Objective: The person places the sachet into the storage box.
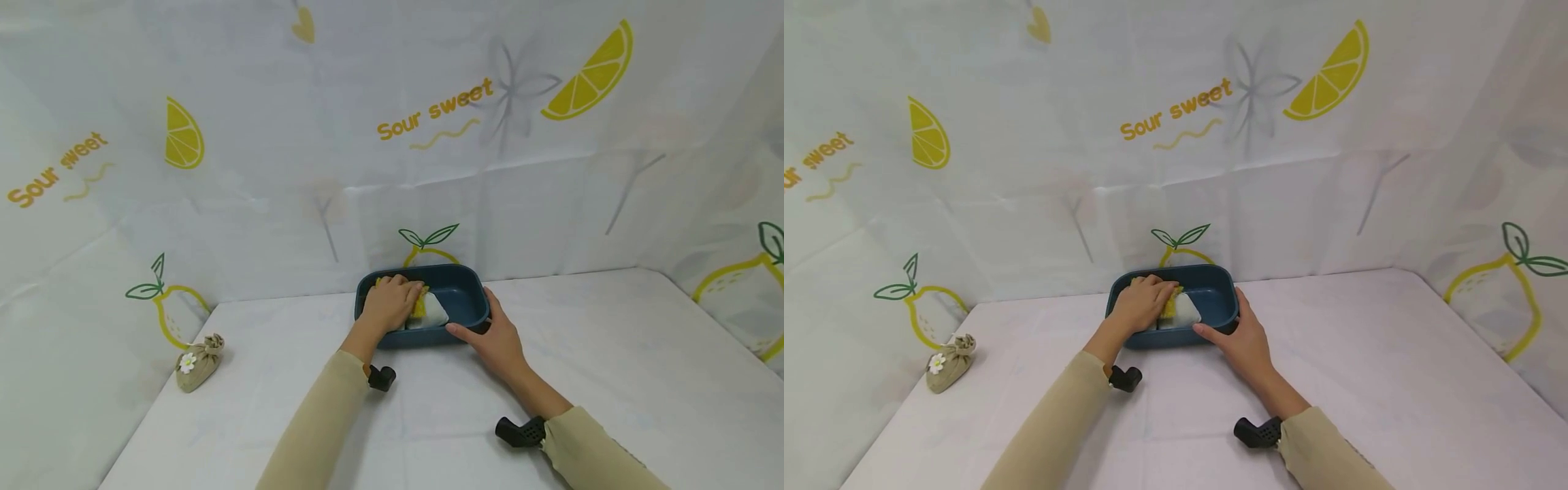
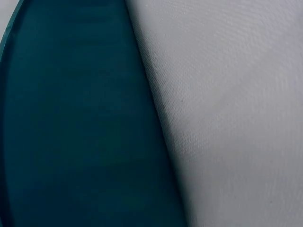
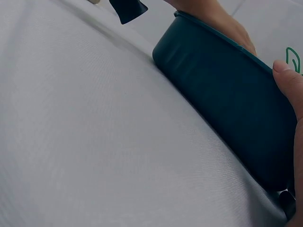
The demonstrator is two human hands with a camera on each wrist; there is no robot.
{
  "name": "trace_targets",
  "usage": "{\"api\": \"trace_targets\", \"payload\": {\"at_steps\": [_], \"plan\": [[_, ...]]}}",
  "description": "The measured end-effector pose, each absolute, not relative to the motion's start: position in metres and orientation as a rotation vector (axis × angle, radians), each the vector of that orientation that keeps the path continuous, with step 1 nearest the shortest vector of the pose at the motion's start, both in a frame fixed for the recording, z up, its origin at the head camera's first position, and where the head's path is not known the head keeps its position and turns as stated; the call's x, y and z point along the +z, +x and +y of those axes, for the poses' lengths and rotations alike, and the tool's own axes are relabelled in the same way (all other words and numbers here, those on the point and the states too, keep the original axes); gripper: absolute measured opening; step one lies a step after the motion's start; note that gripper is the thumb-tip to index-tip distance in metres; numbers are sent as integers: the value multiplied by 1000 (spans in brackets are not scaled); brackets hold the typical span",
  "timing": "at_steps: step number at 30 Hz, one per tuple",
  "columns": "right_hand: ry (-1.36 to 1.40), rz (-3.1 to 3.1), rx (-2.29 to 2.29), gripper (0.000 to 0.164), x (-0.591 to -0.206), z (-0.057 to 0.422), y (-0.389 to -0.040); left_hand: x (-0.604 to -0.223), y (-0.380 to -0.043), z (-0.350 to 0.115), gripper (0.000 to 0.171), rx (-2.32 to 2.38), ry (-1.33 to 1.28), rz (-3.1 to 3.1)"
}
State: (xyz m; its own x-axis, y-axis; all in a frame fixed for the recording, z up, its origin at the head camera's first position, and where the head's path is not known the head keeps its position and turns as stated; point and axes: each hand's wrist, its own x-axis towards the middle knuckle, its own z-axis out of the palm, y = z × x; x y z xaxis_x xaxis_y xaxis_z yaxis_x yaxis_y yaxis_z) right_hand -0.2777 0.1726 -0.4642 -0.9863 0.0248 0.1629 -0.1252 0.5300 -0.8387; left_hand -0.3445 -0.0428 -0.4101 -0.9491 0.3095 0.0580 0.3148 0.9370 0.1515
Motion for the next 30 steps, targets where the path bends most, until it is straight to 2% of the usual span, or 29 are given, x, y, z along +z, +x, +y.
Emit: {"api": "trace_targets", "payload": {"at_steps": [4,16,30], "plan": [[97,-2616,1454,106,-463,171,-278,-411,-344,-44,46,-187,-486,-3046],[102,-2616,1450,108,-469,167,-280,-399,-334,-61,45,-409,-463,-3006],[87,-2632,1426,107,-464,172,-279,-376,-296,-123,44,-596,-446,-2791]]}}
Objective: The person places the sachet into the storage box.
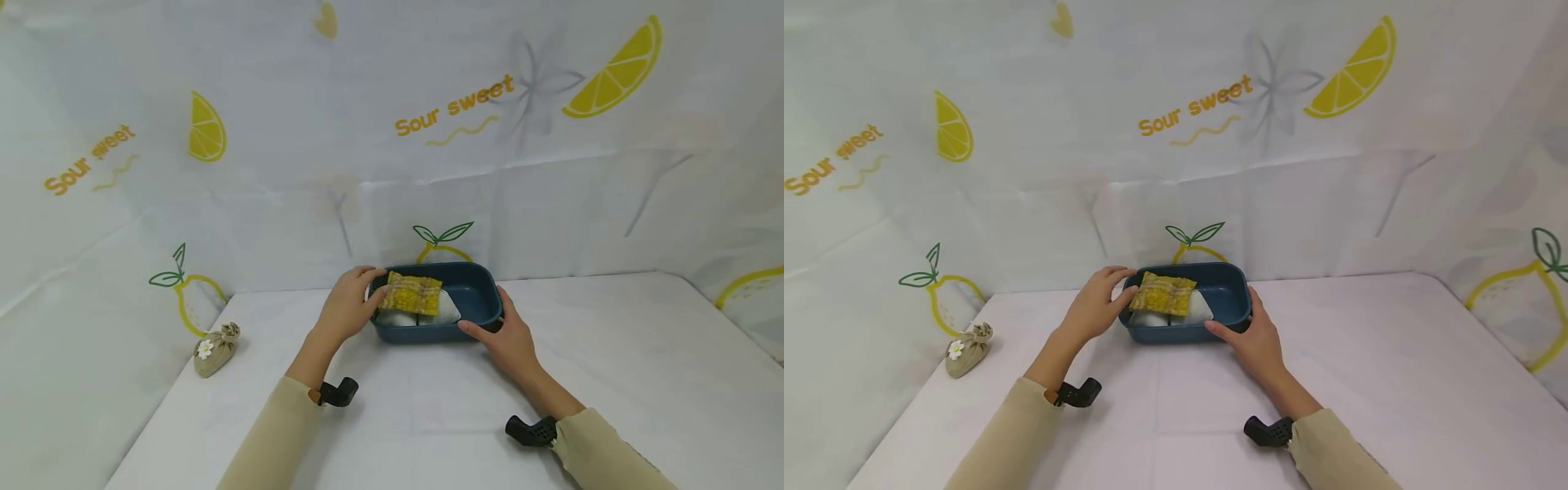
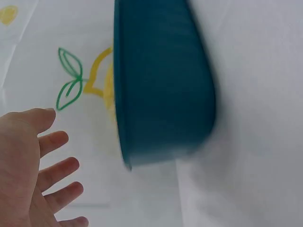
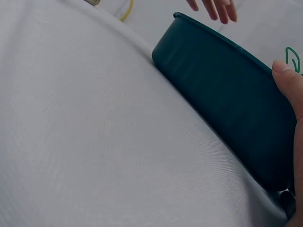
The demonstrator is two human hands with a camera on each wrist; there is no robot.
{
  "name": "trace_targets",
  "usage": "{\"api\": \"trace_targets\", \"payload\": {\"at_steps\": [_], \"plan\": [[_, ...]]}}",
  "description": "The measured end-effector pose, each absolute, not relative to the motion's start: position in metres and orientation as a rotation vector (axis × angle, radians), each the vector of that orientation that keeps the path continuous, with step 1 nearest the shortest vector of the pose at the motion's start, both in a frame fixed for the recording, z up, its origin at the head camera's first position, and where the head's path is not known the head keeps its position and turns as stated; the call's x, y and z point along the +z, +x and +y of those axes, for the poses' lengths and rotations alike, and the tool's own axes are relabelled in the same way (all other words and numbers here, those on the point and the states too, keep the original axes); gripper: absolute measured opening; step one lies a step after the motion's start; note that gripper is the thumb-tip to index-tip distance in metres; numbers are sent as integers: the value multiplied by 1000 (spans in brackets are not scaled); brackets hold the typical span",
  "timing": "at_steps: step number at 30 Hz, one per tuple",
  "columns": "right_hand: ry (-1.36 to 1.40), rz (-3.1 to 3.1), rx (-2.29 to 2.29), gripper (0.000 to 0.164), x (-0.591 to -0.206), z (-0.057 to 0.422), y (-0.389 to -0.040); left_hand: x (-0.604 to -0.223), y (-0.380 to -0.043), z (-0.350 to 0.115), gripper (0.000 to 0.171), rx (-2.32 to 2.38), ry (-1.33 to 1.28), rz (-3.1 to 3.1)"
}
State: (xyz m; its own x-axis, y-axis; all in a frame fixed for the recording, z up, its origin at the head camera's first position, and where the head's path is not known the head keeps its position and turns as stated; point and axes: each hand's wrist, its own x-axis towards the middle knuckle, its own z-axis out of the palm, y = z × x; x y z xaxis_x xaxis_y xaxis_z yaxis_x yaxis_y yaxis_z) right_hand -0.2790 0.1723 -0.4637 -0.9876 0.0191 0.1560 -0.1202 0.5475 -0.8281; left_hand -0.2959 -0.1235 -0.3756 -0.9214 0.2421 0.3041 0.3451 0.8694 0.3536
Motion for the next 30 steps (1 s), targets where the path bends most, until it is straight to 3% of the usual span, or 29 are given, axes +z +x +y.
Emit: {"api": "trace_targets", "payload": {"at_steps": [9,21,30], "plan": [[97,-2616,1418,106,-465,172,-281,-361,-266,-188,58,-579,-335,-2743],[103,-2648,1428,107,-464,167,-278,-363,-226,-270,58,-710,-162,-2580],[87,-2634,1419,106,-464,170,-280,-370,-228,-295,64,-674,-73,-2559]]}}
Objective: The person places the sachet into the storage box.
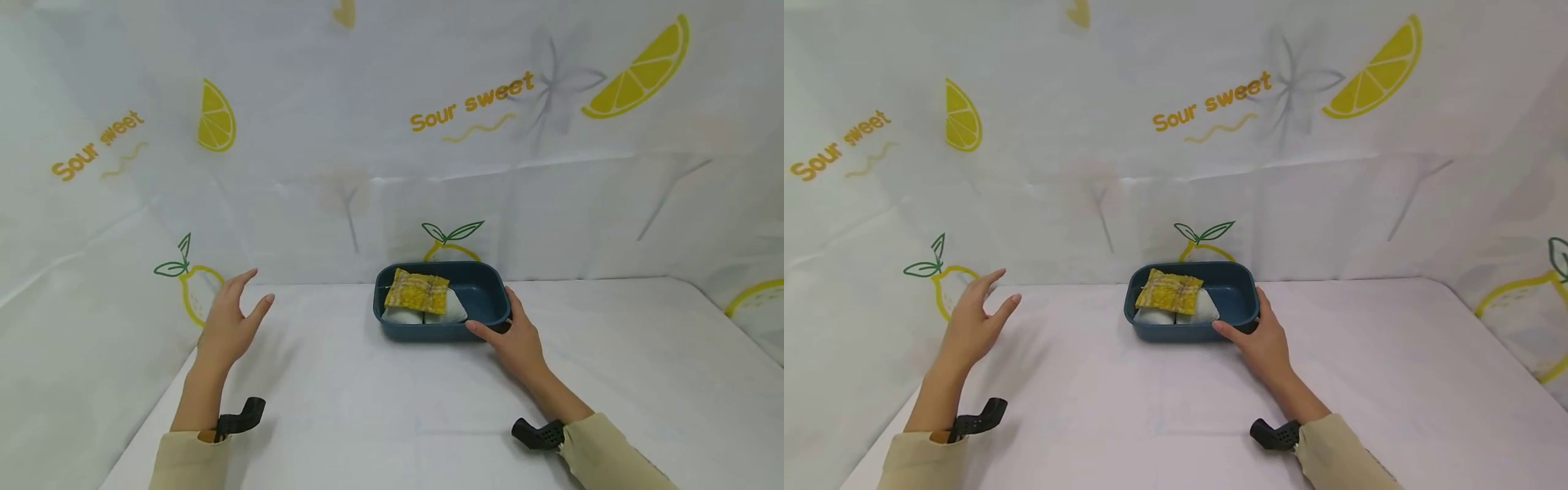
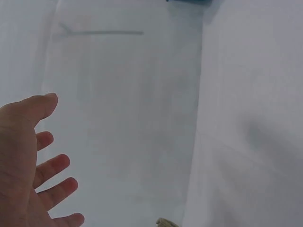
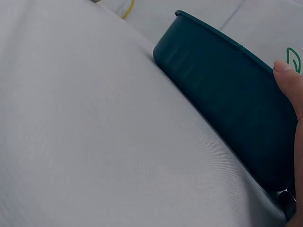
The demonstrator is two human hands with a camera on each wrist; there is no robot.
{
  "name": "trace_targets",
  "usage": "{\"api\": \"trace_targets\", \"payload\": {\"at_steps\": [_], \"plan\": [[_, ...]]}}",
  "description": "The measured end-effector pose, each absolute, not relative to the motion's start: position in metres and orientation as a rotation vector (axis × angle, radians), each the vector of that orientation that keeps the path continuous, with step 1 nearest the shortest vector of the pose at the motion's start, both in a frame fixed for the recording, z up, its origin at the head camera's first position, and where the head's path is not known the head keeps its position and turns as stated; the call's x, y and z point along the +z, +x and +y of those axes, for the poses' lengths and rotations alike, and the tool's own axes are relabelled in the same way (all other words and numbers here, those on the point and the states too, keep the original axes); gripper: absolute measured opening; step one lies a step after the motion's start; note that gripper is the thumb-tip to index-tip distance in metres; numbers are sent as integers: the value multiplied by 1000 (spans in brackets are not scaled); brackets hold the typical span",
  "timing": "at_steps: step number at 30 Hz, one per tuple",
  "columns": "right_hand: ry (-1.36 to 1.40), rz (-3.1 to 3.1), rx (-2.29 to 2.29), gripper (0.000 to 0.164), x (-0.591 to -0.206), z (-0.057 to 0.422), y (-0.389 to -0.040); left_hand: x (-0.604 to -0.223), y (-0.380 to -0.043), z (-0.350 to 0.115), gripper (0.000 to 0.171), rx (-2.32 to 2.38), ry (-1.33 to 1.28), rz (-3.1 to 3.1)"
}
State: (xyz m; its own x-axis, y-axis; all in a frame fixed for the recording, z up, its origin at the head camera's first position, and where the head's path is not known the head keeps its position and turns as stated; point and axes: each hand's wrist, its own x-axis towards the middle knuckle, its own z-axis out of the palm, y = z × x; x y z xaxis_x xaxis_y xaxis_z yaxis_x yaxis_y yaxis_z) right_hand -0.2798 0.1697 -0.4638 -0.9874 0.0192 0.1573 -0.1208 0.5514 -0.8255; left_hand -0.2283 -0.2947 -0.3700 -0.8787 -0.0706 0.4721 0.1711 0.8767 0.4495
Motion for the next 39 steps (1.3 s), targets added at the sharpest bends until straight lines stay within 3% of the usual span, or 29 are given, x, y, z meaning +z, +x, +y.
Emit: {"api": "trace_targets", "payload": {"at_steps": [12,23,39], "plan": [[85,-2631,1413,106,-465,172,-280,-389,-231,-327,68,-643,186,-2572],[80,-2636,1421,107,-464,170,-279,-414,-237,-349,72,-617,201,-2720],[82,-2643,1421,108,-463,170,-278,-429,-232,-363,55,-703,180,-2689]]}}
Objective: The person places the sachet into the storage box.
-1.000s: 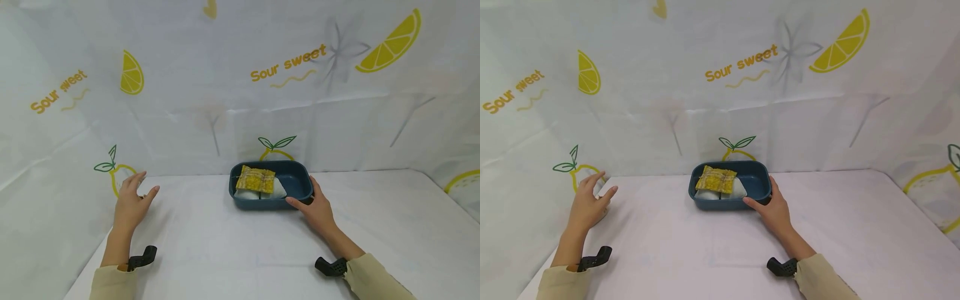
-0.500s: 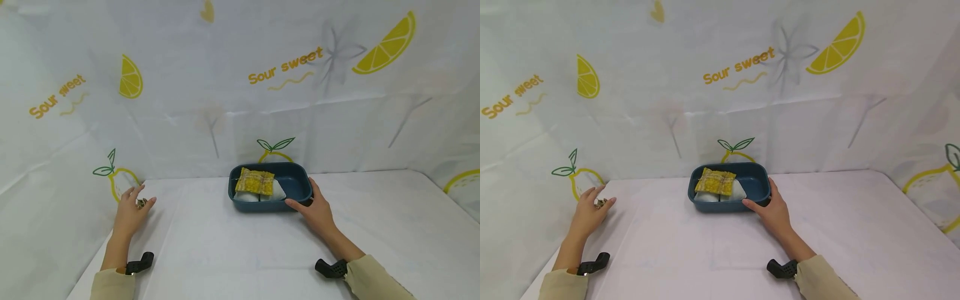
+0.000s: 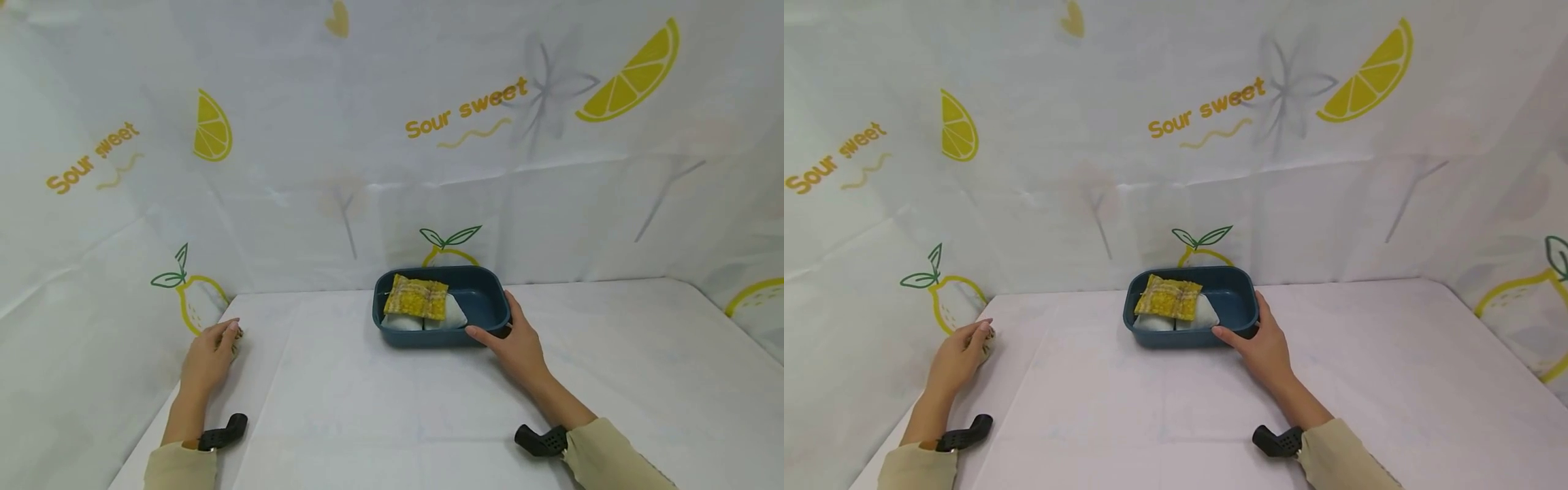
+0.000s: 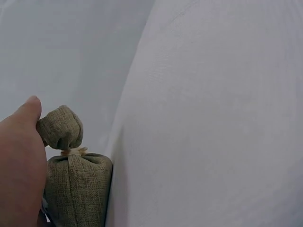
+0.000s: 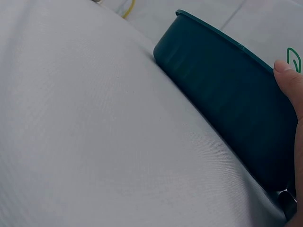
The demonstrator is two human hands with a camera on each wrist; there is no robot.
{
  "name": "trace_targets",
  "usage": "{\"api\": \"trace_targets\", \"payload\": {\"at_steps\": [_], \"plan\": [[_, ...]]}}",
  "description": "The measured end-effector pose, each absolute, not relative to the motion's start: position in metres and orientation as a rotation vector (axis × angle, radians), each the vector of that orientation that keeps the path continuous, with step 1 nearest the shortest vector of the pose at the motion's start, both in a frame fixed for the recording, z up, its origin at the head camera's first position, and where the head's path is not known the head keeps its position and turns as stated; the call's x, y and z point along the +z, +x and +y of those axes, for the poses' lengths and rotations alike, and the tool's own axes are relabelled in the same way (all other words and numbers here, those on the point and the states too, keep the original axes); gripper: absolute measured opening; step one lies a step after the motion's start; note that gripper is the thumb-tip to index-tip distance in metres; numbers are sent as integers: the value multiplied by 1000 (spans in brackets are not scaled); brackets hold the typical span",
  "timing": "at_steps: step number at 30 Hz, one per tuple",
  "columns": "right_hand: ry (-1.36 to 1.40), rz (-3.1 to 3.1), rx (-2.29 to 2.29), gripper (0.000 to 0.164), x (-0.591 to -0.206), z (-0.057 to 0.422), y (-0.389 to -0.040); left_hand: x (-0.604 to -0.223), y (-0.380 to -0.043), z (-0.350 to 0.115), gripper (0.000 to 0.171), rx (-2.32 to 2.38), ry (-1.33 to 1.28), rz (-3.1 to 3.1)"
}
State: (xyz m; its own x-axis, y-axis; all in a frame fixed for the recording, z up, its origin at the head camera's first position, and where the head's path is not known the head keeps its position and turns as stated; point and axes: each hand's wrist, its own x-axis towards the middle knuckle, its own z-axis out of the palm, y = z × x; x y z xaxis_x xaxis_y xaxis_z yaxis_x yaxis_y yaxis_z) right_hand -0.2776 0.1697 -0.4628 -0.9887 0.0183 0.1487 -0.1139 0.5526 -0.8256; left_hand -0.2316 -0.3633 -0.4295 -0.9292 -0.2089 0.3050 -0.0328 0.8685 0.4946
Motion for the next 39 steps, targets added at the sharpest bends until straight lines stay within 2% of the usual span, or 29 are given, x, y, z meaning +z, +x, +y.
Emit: {"api": "trace_targets", "payload": {"at_steps": [10,17,21,29,39], "plan": [[78,-2650,1422,108,-461,169,-276,-440,-234,-359,51,-711,364,-2676],[78,-2651,1415,109,-461,168,-276,-444,-235,-359,68,-855,476,-2665],[83,-2643,1411,108,-462,168,-277,-446,-237,-359,71,-774,460,-2692],[88,-2633,1414,107,-463,170,-278,-446,-239,-358,62,-528,406,-2767],[95,-2629,1417,107,-464,170,-278,-445,-237,-354,43,-654,481,-2699]]}}
